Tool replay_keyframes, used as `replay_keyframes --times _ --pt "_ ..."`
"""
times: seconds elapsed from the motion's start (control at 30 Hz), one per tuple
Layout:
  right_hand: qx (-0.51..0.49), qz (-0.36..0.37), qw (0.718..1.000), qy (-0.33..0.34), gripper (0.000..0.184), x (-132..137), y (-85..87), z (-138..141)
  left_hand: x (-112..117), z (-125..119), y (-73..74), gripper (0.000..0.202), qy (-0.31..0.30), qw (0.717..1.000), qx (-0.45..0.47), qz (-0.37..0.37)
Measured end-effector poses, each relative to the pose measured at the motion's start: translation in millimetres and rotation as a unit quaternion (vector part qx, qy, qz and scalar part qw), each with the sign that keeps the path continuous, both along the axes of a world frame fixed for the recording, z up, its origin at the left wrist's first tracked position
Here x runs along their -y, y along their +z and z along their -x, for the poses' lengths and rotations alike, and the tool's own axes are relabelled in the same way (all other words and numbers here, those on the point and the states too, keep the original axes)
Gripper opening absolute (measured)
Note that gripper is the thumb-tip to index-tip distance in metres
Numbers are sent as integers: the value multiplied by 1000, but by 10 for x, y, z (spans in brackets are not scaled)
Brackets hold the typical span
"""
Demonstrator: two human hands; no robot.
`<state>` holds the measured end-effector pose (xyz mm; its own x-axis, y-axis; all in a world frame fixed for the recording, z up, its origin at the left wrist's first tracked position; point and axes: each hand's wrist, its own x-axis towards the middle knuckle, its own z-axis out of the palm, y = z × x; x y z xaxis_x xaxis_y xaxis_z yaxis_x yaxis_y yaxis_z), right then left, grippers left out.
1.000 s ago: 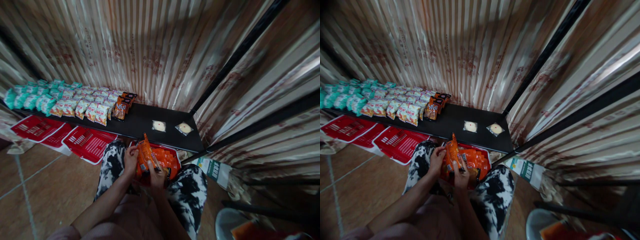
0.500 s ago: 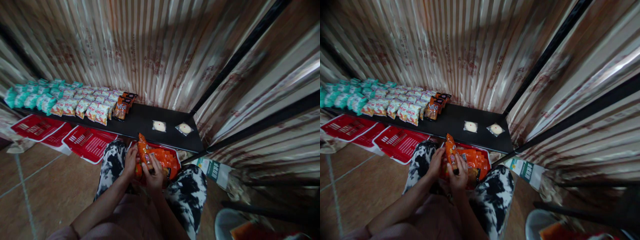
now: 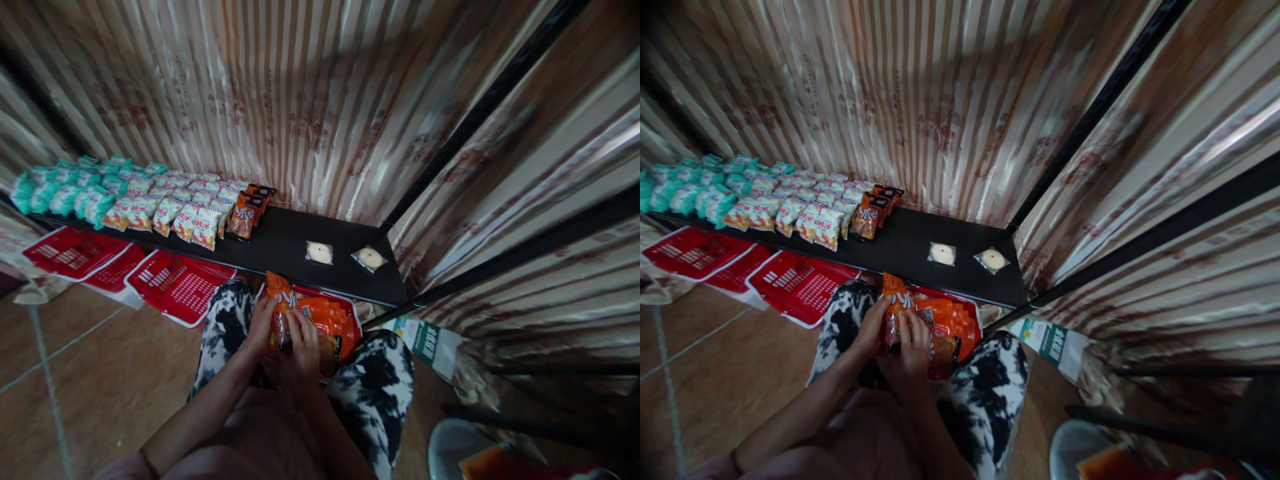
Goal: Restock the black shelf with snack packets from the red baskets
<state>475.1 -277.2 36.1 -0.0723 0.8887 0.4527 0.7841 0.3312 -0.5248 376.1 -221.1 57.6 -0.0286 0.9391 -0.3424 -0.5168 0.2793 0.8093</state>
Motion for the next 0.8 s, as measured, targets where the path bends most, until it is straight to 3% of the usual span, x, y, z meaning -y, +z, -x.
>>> replay_keyframes --times 0.4,0.7,0.8 --pt "57 -72 995 29 60 26 -150 40 -14 13 -33 45 -20 1000 -12 17" --pt "-35 -73 993 84 48 23 -12 26 -49 60 -118 47 -12 998 9 58" --pt "-76 -44 994 70 39 -24 56 -23 -83 76 -120 46 -17 997 32 64"
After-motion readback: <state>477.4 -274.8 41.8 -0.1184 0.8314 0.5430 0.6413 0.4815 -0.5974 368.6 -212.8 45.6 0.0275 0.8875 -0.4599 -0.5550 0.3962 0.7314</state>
